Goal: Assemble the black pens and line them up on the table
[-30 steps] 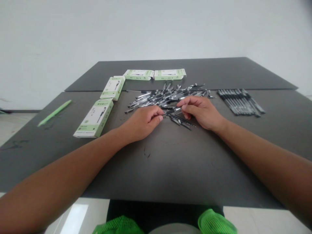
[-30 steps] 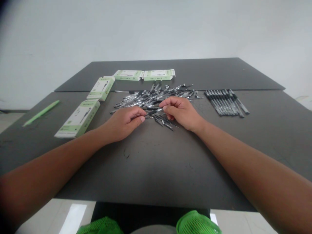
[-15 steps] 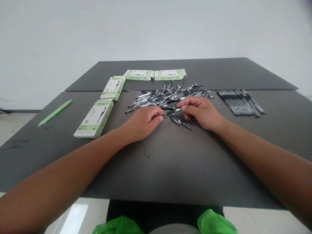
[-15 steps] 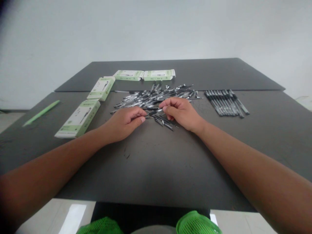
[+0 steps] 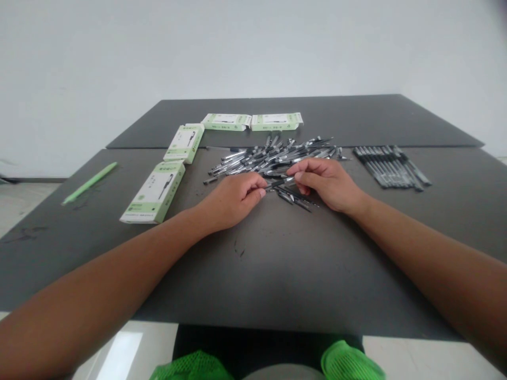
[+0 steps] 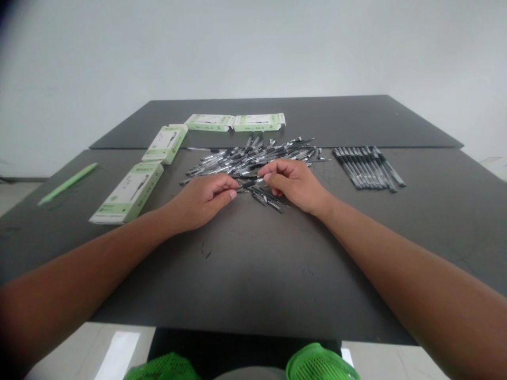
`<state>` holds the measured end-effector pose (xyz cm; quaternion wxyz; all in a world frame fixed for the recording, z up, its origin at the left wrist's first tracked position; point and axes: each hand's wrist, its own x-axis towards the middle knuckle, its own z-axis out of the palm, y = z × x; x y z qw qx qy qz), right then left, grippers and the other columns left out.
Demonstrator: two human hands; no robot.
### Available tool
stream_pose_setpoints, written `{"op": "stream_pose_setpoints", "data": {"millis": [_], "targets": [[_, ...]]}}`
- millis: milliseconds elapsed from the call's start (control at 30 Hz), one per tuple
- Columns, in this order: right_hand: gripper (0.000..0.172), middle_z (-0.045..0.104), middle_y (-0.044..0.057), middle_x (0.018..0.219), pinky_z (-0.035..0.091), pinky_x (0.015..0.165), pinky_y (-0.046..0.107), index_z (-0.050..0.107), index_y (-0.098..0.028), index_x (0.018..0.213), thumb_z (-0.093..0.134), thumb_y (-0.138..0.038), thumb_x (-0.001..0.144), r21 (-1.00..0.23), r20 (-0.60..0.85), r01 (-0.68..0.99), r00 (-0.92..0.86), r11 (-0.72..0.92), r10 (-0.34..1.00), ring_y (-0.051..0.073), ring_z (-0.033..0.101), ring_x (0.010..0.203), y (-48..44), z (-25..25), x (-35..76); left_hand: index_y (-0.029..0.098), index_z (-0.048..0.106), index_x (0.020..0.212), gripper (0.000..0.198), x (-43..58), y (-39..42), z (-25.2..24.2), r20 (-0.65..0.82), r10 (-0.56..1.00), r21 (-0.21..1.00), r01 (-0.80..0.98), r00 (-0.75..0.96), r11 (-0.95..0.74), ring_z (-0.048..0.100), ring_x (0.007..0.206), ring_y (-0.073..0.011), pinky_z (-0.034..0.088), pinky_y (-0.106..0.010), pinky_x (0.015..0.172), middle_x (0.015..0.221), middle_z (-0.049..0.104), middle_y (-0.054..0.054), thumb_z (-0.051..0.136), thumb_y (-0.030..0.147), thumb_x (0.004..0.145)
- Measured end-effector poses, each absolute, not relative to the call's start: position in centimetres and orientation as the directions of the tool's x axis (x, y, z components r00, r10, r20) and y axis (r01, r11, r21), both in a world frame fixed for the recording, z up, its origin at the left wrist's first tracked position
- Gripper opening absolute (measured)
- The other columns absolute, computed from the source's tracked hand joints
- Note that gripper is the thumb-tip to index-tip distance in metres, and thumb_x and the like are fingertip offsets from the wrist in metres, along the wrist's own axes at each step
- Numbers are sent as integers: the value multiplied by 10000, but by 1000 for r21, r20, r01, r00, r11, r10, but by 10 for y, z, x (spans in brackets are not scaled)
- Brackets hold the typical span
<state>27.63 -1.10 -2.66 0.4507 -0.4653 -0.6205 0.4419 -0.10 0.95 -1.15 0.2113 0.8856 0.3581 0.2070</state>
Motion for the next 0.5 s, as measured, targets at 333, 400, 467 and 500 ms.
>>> {"op": "stream_pose_setpoints", "data": {"millis": [333, 400, 467, 500], "targets": [[177, 661, -14, 665, 461, 586, 279, 827, -191, 1038, 771, -321, 931, -960, 153, 208, -177, 189, 972, 138, 586, 594, -11, -28, 278, 196, 739, 1125, 194, -2, 9, -12, 221, 718, 521, 542, 660, -659, 719, 886, -205, 477, -336, 794, 987, 795, -29, 626, 327, 1038], [183, 664, -13, 664, 458, 586, 278, 825, -187, 1035, 768, -326, 930, -957, 153, 217, -178, 191, 972, 137, 585, 591, -11, -28, 278, 194, 739, 1126, 195, -2, 10, -12, 222, 716, 521, 541, 662, -661, 719, 886, -206, 476, -335, 794, 983, 794, -29, 625, 327, 1039], [194, 662, -15, 656, 456, 584, 278, 819, -180, 1025, 770, -337, 922, -956, 153, 221, -180, 191, 972, 136, 583, 586, -11, -27, 277, 194, 738, 1129, 199, -2, 10, -13, 221, 717, 519, 543, 662, -661, 720, 888, -208, 477, -334, 795, 985, 795, -30, 621, 329, 1042], [201, 660, -16, 653, 456, 584, 277, 817, -177, 1021, 772, -342, 917, -956, 152, 222, -182, 191, 971, 135, 584, 585, -11, -27, 277, 194, 738, 1130, 200, -2, 10, -13, 219, 716, 517, 544, 662, -661, 720, 889, -209, 477, -334, 795, 985, 796, -31, 618, 330, 1043]]}}
